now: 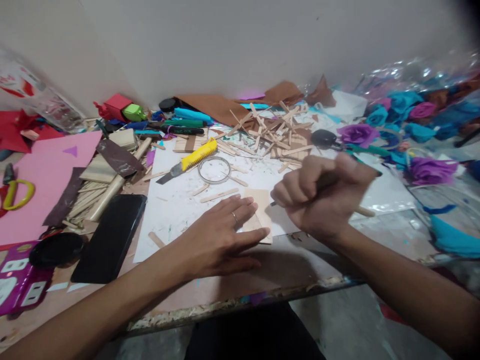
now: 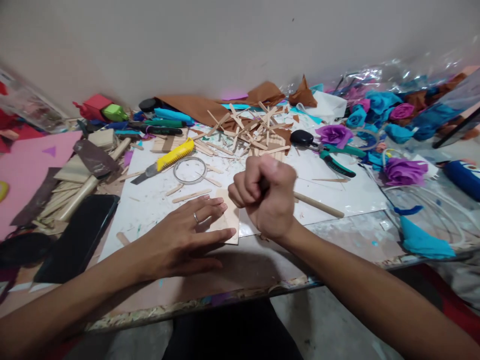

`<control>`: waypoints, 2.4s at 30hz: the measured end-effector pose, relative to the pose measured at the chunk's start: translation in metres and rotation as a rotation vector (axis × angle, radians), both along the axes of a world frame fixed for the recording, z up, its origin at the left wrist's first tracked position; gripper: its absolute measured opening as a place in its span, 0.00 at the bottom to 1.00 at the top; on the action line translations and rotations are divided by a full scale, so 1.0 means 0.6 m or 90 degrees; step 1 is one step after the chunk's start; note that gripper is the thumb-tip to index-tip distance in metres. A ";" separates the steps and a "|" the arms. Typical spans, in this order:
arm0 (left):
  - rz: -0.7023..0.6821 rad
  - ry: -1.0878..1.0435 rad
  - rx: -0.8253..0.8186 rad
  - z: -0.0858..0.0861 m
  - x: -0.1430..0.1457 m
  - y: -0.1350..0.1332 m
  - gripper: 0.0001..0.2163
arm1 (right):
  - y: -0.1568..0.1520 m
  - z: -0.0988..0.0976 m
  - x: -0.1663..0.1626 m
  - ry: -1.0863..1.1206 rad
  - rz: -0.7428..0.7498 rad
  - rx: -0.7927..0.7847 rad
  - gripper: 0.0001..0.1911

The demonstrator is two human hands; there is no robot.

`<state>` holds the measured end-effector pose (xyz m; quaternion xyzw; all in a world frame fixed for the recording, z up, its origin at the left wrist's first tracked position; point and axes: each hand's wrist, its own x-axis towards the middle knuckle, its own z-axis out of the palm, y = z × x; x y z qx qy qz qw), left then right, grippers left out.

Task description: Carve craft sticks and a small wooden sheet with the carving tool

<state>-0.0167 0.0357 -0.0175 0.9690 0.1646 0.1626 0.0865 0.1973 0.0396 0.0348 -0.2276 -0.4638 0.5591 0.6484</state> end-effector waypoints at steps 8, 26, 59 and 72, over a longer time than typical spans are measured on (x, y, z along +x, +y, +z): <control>0.021 -0.009 0.032 0.011 0.005 0.003 0.14 | 0.007 -0.018 -0.002 -0.003 -0.016 0.000 0.37; 0.233 -0.246 -0.486 0.027 -0.009 -0.014 0.14 | 0.009 -0.041 0.020 -0.574 -0.002 0.438 0.07; 0.192 -0.317 -0.099 0.004 -0.008 -0.024 0.00 | 0.006 -0.031 0.021 -0.752 0.108 0.426 0.09; 0.178 -0.291 -0.103 -0.006 -0.013 -0.026 0.02 | -0.001 -0.053 0.025 -0.826 0.094 0.502 0.09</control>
